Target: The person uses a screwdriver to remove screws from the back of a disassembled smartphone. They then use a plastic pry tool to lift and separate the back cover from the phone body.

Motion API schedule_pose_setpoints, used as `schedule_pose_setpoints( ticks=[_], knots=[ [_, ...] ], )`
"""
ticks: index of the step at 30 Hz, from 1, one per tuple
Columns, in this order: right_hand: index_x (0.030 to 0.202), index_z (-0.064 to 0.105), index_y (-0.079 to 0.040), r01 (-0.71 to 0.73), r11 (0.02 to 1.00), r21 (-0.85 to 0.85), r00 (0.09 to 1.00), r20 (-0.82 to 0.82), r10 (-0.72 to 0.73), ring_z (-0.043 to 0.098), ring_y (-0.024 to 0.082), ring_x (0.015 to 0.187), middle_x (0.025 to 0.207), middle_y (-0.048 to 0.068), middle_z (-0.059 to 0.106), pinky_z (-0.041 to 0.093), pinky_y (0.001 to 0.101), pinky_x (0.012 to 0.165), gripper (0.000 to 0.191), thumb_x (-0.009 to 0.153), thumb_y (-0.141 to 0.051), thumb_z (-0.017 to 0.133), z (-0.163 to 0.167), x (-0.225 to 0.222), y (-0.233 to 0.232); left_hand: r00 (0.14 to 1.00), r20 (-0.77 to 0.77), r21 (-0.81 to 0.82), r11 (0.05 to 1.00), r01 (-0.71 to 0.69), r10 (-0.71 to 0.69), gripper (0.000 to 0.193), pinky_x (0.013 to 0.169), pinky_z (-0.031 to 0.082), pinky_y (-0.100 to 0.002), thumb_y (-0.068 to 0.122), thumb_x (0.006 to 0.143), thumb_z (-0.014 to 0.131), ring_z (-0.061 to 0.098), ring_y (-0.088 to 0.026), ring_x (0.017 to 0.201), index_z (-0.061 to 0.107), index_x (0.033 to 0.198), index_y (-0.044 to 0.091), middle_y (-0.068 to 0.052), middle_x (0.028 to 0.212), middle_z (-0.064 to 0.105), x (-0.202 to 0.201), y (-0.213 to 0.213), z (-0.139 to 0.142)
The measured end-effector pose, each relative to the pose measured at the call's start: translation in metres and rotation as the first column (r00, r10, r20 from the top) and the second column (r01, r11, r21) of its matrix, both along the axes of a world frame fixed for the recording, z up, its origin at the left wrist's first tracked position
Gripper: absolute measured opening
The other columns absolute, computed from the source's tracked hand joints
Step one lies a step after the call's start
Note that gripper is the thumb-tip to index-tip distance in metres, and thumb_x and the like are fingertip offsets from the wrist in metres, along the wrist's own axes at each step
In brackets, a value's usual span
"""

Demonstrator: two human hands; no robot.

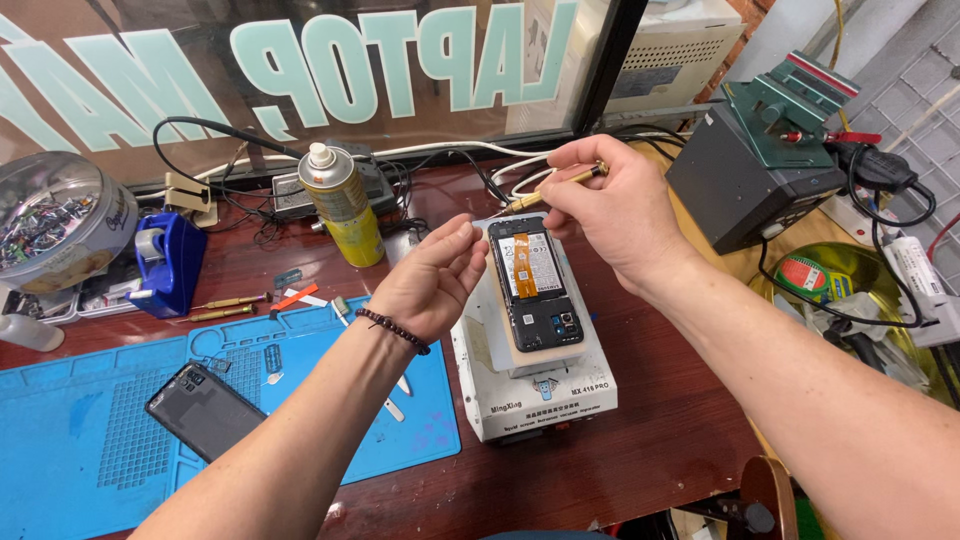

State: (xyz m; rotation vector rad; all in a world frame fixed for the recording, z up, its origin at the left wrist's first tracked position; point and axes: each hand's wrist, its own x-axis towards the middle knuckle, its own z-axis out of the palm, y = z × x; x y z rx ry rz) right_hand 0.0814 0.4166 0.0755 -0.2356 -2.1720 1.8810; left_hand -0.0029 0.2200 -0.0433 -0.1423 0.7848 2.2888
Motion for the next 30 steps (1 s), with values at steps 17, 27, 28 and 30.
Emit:
schedule_pose_setpoints(
  ticks=[17,27,28,30],
  knots=[
    [0.113,0.063,-0.002,-0.022,0.999,-0.025,0.999,0.03,0.023,0.067,0.009,0.069,0.091,0.004,0.068,0.059,0.025,0.06,0.026,0.089,-0.008,0.07,-0.001,-0.001,-0.007,0.989,-0.099,0.05,0.992,0.113,-0.108,0.031,0.082,0.06,-0.031,0.014,0.097,0.065,0.07,-0.015,0.087,0.059,0.128,0.015,-0.003,0.1,0.069,0.003,0.002,0.009],
    [0.115,0.061,-0.001,-0.04,0.998,0.046,0.997,0.061,0.037,0.069,0.01,0.07,0.093,0.006,0.069,0.06,0.0255,0.059,0.029,0.088,-0.007,0.07,0.0,-0.002,-0.001,0.975,-0.192,-0.045,0.993,0.104,-0.111,0.033,0.079,0.06,-0.031,0.011,0.098,0.064,0.069,-0.015,0.085,0.057,0.13,0.009,-0.005,0.096,0.069,0.001,0.007,0.007],
    [0.115,0.061,0.0,-0.046,0.997,0.06,0.997,0.064,0.042,0.069,0.01,0.07,0.093,0.006,0.069,0.06,0.0256,0.059,0.029,0.088,-0.006,0.07,0.001,-0.003,0.001,0.968,-0.223,-0.078,0.992,0.099,-0.114,0.033,0.078,0.06,-0.031,0.009,0.097,0.063,0.069,-0.016,0.084,0.057,0.13,0.007,-0.006,0.095,0.069,-0.001,0.008,0.007],
    [0.115,0.062,0.0,-0.066,0.987,0.145,0.995,0.078,0.055,0.07,0.011,0.07,0.092,0.007,0.07,0.063,0.0265,0.059,0.028,0.088,-0.006,0.069,0.005,-0.006,0.006,0.937,-0.32,-0.161,0.983,0.09,-0.138,0.031,0.076,0.06,-0.031,0.007,0.097,0.063,0.07,-0.017,0.081,0.058,0.128,0.004,-0.007,0.093,0.07,-0.008,0.014,0.008]
  ],
)
